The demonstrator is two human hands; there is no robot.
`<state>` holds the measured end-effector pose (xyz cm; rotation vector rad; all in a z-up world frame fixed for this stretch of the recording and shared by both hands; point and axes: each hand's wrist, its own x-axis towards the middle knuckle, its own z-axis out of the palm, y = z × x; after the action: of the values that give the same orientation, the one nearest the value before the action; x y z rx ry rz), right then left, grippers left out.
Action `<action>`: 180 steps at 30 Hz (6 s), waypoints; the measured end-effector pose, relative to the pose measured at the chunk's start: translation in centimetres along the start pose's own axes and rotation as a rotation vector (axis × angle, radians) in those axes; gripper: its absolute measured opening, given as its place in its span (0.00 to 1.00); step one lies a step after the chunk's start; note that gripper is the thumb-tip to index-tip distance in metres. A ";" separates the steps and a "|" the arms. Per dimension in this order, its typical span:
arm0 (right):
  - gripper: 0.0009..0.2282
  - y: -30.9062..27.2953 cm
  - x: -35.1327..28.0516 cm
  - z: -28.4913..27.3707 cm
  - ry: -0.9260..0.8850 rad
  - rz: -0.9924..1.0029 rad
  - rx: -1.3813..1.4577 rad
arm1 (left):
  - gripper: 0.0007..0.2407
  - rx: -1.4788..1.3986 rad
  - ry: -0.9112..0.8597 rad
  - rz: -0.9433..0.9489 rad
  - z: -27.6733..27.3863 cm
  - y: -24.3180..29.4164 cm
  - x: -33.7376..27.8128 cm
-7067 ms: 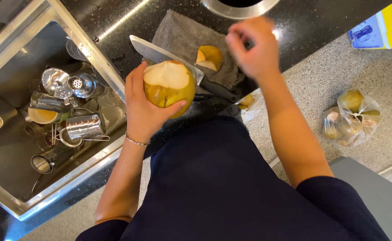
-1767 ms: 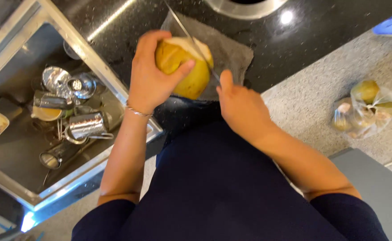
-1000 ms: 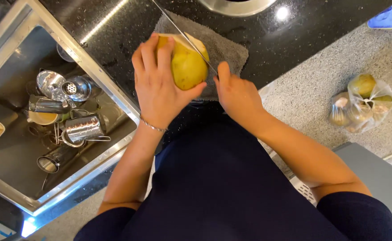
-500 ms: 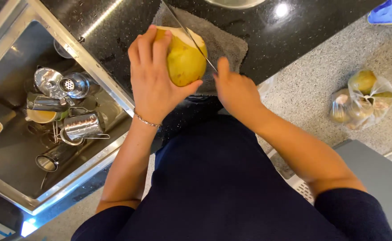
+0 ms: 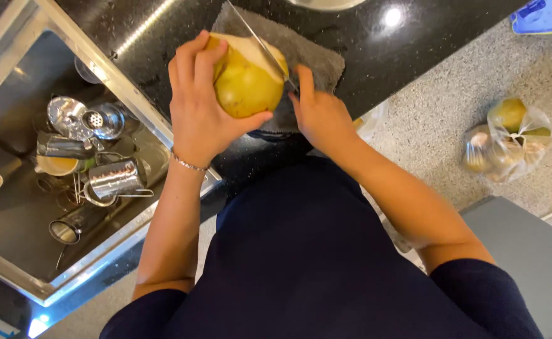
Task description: The person takes a young coconut from a plastic bag on the floor, sits at the counter, and uses a cleaver to chop and trim the husk off the top of the coconut, rotating it and cutting off pieces. They then rinse the trimmed coconut under the tap at the sink.
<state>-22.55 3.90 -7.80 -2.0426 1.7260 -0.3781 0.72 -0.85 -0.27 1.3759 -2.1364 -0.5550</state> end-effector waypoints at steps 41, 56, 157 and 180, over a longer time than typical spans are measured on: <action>0.10 -1.0 -4.5 -3.6 -0.055 0.112 0.742 | 0.49 -0.062 0.207 0.062 1.3 -5.4 -11.3; 0.11 -3.1 -4.7 -3.8 -0.008 0.122 0.314 | 0.48 0.253 0.100 -0.110 1.8 2.2 -2.7; 0.14 -4.5 0.8 0.4 -0.185 0.167 1.378 | 0.50 -0.236 0.152 -0.018 -1.3 -6.1 -7.1; 0.09 -5.6 -5.0 -7.6 -0.046 0.078 0.184 | 0.38 -0.115 0.174 -0.187 1.6 2.8 -3.8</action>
<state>-22.22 8.36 1.94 -1.8345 1.6723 -0.4437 -0.97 3.79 -0.70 1.5097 -1.8231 -0.5974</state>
